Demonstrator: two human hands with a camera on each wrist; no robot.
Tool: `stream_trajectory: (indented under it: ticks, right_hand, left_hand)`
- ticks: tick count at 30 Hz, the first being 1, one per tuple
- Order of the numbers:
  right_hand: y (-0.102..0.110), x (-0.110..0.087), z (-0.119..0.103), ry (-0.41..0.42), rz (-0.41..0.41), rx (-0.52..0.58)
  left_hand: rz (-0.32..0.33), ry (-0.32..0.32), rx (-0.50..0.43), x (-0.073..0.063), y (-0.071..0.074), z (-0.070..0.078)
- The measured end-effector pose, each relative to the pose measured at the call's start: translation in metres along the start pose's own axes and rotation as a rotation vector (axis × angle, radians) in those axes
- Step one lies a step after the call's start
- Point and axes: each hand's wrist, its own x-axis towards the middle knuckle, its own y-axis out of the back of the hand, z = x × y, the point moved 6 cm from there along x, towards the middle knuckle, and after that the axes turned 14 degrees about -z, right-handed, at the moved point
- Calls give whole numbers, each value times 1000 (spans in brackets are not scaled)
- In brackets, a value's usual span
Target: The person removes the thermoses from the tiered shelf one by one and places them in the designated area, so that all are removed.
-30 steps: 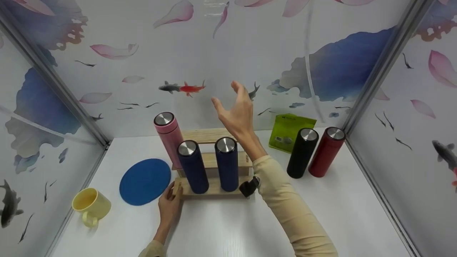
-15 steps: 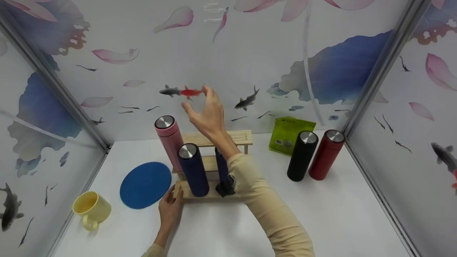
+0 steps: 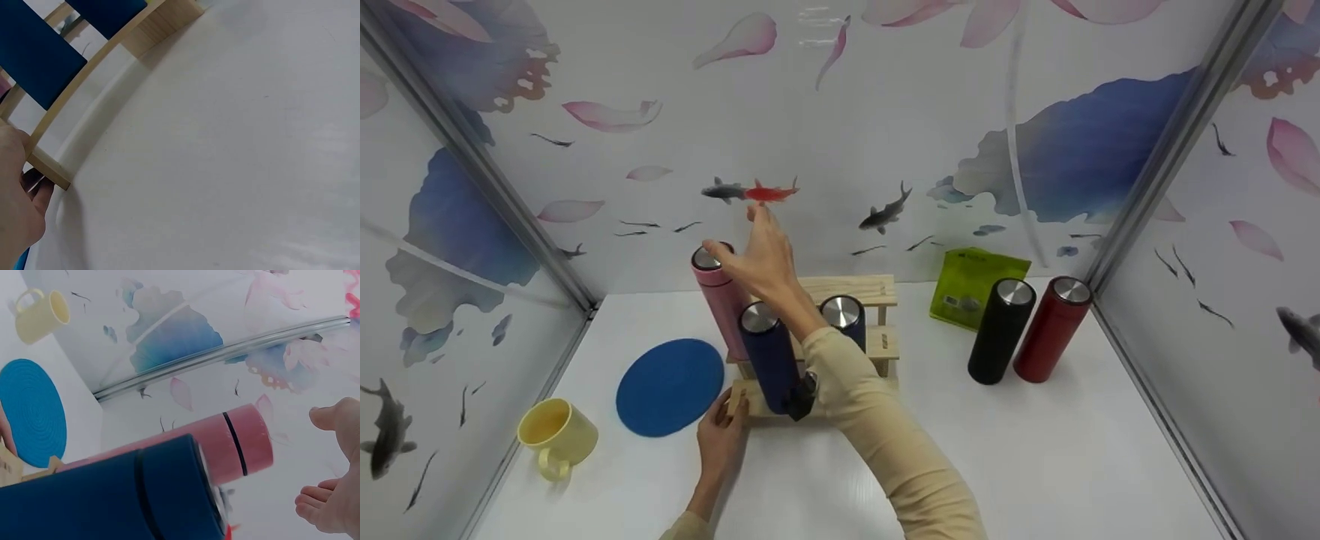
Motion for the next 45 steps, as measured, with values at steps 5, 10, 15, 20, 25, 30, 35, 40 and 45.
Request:
stream_trajectory:
  ticks: [5, 10, 15, 20, 25, 30, 35, 40, 45]
  right_hand:
    - [-20, 0, 4, -25, -70, 14]
    - [-33, 0, 9, -46, -100, 13]
    - [-40, 1, 11, -22, -110, -25]
    - [-45, 1, 14, 10, -120, -37]
    - [-44, 0, 16, 37, -109, -20]
    - [-41, -2, 16, 67, -92, -21]
    - [-31, -4, 12, 88, -72, -28]
    - [-17, -5, 8, 116, -33, -30]
    - [-4, -8, 6, 124, -9, -3]
  left_hand:
    - [13, 10, 5, -1, -3, 3]
    - [25, 16, -14, -4, -4, 13]
    - [22, 5, -18, -3, -2, 15]
    - [9, -9, -3, -2, 1, 6]
    - [-11, -17, -3, -2, 2, 2]
    - [-16, -19, 8, -1, 2, 3]
    - [-14, -13, 22, 0, 2, 2]
    - [-23, -25, -6, 1, 2, 2]
    - [-27, -34, -25, 1, 1, 2]
